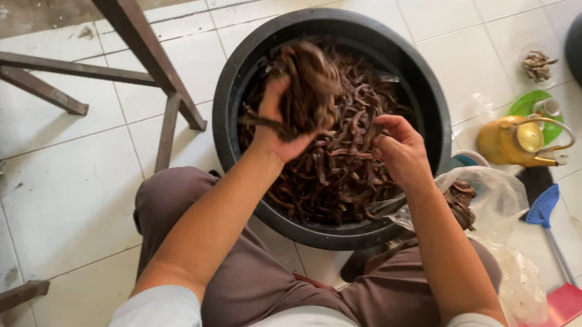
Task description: The person sorts through a large basin of dark, strip-like food material by hand, picking up individual pieces to inspect them and placing selected items into a plastic bag.
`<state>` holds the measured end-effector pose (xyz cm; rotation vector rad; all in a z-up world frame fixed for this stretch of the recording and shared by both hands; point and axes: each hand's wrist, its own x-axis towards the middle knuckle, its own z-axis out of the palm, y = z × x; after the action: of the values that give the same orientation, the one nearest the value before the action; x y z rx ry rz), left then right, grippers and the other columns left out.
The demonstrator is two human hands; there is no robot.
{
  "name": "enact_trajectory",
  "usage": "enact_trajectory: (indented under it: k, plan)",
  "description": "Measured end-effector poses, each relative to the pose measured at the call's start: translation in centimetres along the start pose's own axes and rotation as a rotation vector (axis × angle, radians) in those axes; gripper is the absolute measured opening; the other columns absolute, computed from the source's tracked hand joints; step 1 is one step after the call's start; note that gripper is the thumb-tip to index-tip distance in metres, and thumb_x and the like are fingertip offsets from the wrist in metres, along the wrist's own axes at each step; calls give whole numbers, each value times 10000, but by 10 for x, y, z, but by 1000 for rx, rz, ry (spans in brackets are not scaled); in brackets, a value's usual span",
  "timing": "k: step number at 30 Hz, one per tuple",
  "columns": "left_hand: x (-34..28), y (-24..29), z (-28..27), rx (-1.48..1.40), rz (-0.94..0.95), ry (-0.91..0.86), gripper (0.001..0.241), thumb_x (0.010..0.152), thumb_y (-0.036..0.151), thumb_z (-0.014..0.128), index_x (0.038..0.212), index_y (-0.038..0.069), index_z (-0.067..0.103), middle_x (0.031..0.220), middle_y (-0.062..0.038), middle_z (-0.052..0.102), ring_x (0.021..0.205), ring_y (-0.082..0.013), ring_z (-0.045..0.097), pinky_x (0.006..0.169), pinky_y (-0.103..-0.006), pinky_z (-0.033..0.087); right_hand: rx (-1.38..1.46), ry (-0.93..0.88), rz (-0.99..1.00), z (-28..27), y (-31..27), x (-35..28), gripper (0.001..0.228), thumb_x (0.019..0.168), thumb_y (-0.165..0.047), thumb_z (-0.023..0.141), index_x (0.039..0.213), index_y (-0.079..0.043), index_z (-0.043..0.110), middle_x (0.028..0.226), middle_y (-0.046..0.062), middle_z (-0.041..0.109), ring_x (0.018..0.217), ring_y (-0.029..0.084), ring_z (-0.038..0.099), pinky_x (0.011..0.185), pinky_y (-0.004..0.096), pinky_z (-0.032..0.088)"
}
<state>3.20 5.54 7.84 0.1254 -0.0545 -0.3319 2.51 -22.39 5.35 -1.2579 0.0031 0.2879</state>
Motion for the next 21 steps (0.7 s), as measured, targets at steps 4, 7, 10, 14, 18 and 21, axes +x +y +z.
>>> enact_trajectory:
  k: [4,7,10,14,18,21]
  plan:
    - [-3,-36,-16,-44,-185,284,459,960,324,728,1267,-3,630,1202,-182,699,1092,-307,686,911,-447,597,28,-64,-121,3,-14,-15,307,959,101,561,1226,-30,635,949,45,619,789,94,561,707,249,485]
    - [-11,-49,-26,98,-313,207,443,850,289,713,1203,23,677,1184,-120,733,1075,-272,713,949,-420,614,-265,4,-212,33,-21,-20,301,942,90,600,1205,-43,660,1016,14,606,890,74,576,780,228,498]
    - [-11,-52,-32,63,-299,186,285,926,230,750,1130,47,673,1182,-98,723,1089,-260,707,1019,-426,600,-780,82,-486,58,-40,-32,186,905,-7,752,1069,-14,665,1190,80,634,901,134,658,724,279,546]
    - [-7,-42,-27,7,-238,142,326,881,239,770,1139,48,711,1155,-95,738,1071,-259,716,1006,-436,595,-1277,209,-711,50,-49,-34,177,902,20,688,1073,-12,720,1169,171,675,946,280,709,782,331,587]
    - [-11,-31,-19,-77,-230,-14,368,896,253,770,1195,50,706,1180,-112,735,1085,-295,714,947,-510,603,-1278,295,-659,14,-46,-23,273,974,63,578,1169,-47,732,1367,158,679,1123,302,741,910,341,627]
    - [-16,-28,-12,-94,-234,20,399,885,277,759,1213,57,696,1181,-116,730,1091,-317,712,947,-532,609,-1395,247,-532,18,-36,-9,267,945,24,605,1181,-12,724,1406,233,639,980,309,729,891,398,601]
